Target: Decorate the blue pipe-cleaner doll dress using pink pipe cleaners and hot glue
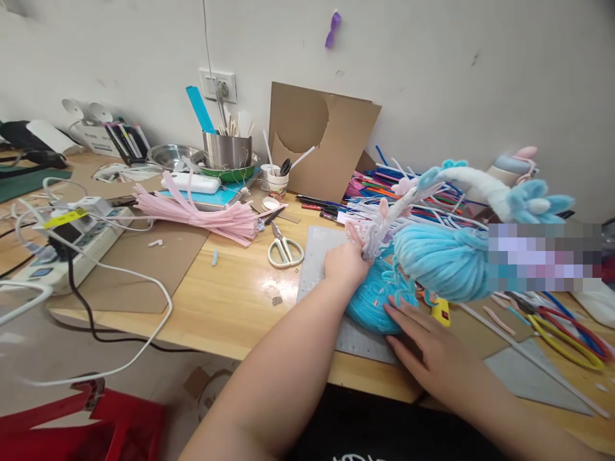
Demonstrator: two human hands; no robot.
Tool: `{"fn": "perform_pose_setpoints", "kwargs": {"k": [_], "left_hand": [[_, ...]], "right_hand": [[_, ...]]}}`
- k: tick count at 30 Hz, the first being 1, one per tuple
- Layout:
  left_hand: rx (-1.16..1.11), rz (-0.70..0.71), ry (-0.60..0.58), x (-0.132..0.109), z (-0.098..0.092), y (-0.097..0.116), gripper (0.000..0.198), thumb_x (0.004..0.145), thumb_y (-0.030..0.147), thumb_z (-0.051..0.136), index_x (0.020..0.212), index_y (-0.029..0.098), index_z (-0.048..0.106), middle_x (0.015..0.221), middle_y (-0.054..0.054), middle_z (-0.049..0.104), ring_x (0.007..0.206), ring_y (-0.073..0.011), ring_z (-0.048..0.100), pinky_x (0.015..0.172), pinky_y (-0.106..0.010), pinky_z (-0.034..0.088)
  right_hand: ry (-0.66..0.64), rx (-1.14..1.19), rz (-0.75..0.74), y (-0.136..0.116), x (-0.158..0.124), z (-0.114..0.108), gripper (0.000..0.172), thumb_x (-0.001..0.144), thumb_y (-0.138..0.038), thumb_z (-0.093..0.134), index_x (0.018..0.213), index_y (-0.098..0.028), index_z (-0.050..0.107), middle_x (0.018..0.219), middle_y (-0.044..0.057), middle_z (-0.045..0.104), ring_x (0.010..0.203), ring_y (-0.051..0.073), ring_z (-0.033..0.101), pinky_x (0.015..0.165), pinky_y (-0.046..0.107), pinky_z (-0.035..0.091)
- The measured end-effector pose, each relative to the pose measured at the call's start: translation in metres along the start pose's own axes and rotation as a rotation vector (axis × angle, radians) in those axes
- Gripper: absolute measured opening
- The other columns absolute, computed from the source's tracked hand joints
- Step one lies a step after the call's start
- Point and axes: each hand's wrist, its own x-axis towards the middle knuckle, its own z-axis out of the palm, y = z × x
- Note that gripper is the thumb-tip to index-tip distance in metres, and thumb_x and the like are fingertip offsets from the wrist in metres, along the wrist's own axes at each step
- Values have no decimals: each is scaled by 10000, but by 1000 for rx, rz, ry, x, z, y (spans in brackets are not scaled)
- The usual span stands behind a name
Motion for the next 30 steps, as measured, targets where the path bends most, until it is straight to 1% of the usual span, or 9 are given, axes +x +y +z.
{"fn": "perform_pose_setpoints", "kwargs": {"k": [6,11,14,17,19,22,24,27,30], "left_hand": [[-22,9,-16,-2,-3,2,312,785,426,586,962,192,693,943,-109,709,928,-277,646,808,-364,460],[-97,-17,-44,-14,-24,-3,337,671,446,701,922,223,681,937,-58,712,912,-248,644,787,-315,464],[-141,-111,-19,-18,-39,-15,226,745,303,602,938,195,651,981,-79,698,913,-232,640,759,-300,465],[-180,-216,14,-17,-46,-26,321,770,168,488,1078,146,572,1064,-128,668,969,-239,623,769,-309,460],[-208,-248,-4,-14,-46,-30,376,749,140,488,1122,138,539,1083,-136,662,982,-238,621,766,-302,460],[-240,-254,-65,-12,-40,-29,372,720,144,521,1089,154,560,1052,-126,677,945,-235,635,731,-290,460],[-248,-253,-86,-11,-36,-28,346,715,154,530,1059,161,576,1033,-124,682,928,-237,637,715,-289,457],[-246,-264,-79,-11,-35,-28,300,710,169,540,1006,168,586,1010,-129,679,912,-251,631,699,-303,450],[-245,-280,-54,-15,-38,-30,248,696,183,549,940,178,591,966,-126,676,879,-272,623,676,-323,438]], "right_hand": [[16,-16,-1,-1,-1,3,489,874,-393,446,1297,-163,533,1350,113,523,1243,283,492,1010,465,447],[49,1,-3,2,1,7,436,885,-380,445,1236,-162,583,1302,123,567,1192,299,536,980,477,469],[42,26,-7,7,2,8,406,892,-360,442,1232,-190,588,1281,109,587,1172,293,552,962,475,482],[21,55,8,12,2,5,397,880,-378,468,1229,-237,593,1285,102,582,1185,302,537,977,503,457],[-3,66,57,13,3,3,404,866,-412,485,1219,-255,604,1270,123,581,1195,328,521,962,528,453],[-70,106,166,13,5,-1,421,858,-432,489,1236,-279,593,1188,141,606,1192,347,517,922,530,473],[-126,155,207,13,8,-4,414,863,-404,483,1248,-288,583,1156,129,617,1192,331,519,938,510,466],[-202,210,216,17,14,-10,398,869,-340,479,1249,-276,581,1146,116,627,1159,301,549,974,486,441],[-293,220,161,25,23,-20,416,867,-287,484,1277,-270,554,1168,110,636,1111,294,582,978,496,427]]}}
